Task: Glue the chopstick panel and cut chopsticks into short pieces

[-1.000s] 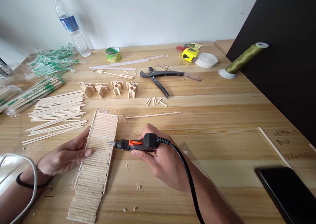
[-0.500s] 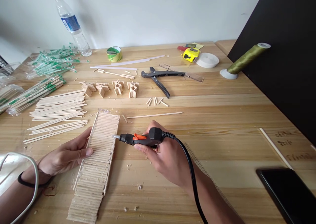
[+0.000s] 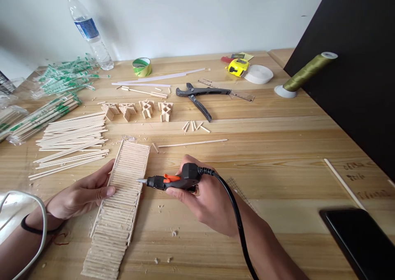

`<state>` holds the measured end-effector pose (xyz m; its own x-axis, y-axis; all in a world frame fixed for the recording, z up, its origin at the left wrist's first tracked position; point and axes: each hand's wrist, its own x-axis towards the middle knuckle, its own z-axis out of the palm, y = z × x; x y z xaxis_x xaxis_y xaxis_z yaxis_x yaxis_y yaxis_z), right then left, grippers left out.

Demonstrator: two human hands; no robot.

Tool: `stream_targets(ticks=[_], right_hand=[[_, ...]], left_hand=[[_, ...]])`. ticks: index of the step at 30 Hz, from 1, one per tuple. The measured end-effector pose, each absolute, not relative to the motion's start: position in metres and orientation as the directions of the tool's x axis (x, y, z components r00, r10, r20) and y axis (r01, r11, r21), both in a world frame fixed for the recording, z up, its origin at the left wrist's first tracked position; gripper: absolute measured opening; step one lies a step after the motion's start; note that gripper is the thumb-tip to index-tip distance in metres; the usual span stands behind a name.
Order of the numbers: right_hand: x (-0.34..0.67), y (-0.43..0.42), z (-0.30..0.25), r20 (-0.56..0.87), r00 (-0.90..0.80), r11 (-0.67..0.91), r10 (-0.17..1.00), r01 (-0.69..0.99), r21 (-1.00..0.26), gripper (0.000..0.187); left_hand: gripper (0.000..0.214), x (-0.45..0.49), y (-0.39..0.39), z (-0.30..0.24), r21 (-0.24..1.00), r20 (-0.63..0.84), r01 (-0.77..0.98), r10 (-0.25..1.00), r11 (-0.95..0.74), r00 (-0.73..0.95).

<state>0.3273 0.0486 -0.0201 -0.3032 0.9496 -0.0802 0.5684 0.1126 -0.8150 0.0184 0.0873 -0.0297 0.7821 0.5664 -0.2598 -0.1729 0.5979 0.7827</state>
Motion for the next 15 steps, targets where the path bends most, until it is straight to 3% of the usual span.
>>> stream_targets(ticks=[15], right_hand=[[0.3298,0.0505,-0.0172,-0.099,-0.341,0.109,0.935,0.54,-0.835,0.025]], left_hand=[[0.065,0.0144,0.0882,-0.0365,0.79,-0.268,-0.147,0.55,0.596,0.791]])
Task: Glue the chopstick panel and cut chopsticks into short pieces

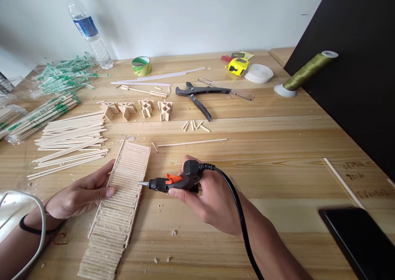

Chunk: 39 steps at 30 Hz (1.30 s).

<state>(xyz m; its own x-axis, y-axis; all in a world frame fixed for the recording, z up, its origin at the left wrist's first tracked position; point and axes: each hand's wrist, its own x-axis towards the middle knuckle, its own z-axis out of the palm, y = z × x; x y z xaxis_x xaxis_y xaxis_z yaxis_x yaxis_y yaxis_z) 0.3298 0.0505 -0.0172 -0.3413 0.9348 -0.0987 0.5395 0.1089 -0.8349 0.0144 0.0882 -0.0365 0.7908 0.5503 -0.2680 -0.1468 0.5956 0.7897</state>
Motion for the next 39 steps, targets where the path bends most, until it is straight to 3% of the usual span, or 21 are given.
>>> stream_targets(ticks=[13,39], right_hand=[[0.3262,0.05,-0.0128,-0.083,-0.366,0.145,0.927,0.553,-0.82,0.032],[0.3222,0.0482,-0.0126,-0.107,-0.332,0.115,0.937,0.582,-0.805,0.025]], left_hand=[[0.065,0.0154,0.088,-0.0324,0.796,-0.282,-0.136,0.56,0.59,0.779],[0.064,0.0162,0.0883,-0.0302,0.814,-0.296,-0.102,0.56,0.572,0.774]])
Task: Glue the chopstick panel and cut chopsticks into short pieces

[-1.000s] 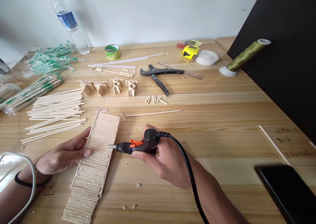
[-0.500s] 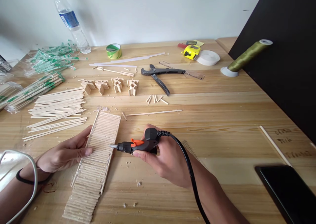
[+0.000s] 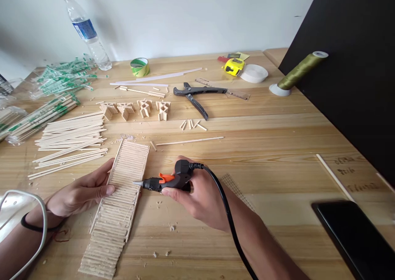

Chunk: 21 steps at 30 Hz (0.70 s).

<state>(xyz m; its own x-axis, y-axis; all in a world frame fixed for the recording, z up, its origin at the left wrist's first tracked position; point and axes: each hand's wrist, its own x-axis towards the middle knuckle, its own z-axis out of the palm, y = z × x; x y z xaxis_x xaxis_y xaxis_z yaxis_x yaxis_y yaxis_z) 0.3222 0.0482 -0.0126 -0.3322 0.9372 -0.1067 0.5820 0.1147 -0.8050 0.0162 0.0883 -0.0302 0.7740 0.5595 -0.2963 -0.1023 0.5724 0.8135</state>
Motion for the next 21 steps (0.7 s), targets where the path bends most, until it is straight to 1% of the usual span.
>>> stream_targets(ticks=[4,9,14,21], right_hand=[[0.323,0.0485,-0.0129,-0.132,-0.332,0.089,0.934,0.574,-0.814,0.024],[0.3224,0.0489,-0.0137,-0.088,-0.329,0.125,0.94,0.575,-0.809,0.028],[0.3237,0.0487,-0.0138,-0.093,-0.343,0.121,0.935,0.553,-0.825,0.024],[0.3237,0.0492,-0.013,-0.079,-0.333,0.123,0.94,0.543,-0.831,0.027]], left_hand=[[0.063,0.0152,0.0884,-0.0319,0.817,-0.304,-0.091,0.559,0.57,0.772],[0.065,0.0154,0.0887,-0.0321,0.823,-0.317,-0.077,0.567,0.564,0.761],[0.062,0.0175,0.0884,-0.029,0.836,-0.299,-0.089,0.585,0.542,0.753],[0.06,0.0187,0.0878,-0.0257,0.828,-0.29,-0.093,0.565,0.552,0.773]])
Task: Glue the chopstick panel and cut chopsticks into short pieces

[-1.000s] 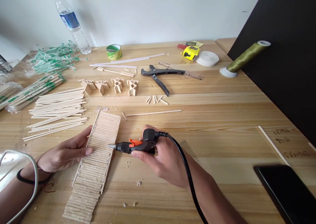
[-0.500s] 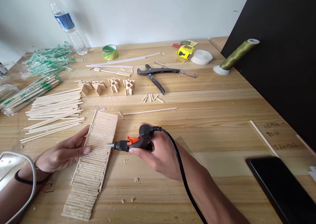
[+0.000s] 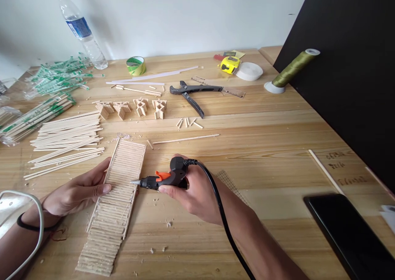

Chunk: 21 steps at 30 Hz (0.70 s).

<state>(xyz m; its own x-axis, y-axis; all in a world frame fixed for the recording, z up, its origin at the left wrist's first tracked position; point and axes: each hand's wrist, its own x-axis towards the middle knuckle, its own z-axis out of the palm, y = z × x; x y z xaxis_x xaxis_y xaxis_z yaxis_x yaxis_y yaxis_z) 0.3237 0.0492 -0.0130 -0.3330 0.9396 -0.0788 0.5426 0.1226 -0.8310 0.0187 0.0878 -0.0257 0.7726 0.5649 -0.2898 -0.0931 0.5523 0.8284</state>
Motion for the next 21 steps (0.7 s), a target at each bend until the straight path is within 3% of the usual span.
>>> stream_targets(ticks=[11,21], right_hand=[[0.3241,0.0481,-0.0173,-0.104,-0.352,0.108,0.93,0.533,-0.839,0.018],[0.3199,0.053,-0.0174,0.033,-0.288,0.19,0.957,0.535,-0.824,0.016]], left_hand=[[0.067,0.0149,0.0887,-0.031,0.832,-0.342,-0.048,0.578,0.553,0.741],[0.062,0.0142,0.087,-0.031,0.782,-0.367,-0.119,0.607,0.612,0.705]])
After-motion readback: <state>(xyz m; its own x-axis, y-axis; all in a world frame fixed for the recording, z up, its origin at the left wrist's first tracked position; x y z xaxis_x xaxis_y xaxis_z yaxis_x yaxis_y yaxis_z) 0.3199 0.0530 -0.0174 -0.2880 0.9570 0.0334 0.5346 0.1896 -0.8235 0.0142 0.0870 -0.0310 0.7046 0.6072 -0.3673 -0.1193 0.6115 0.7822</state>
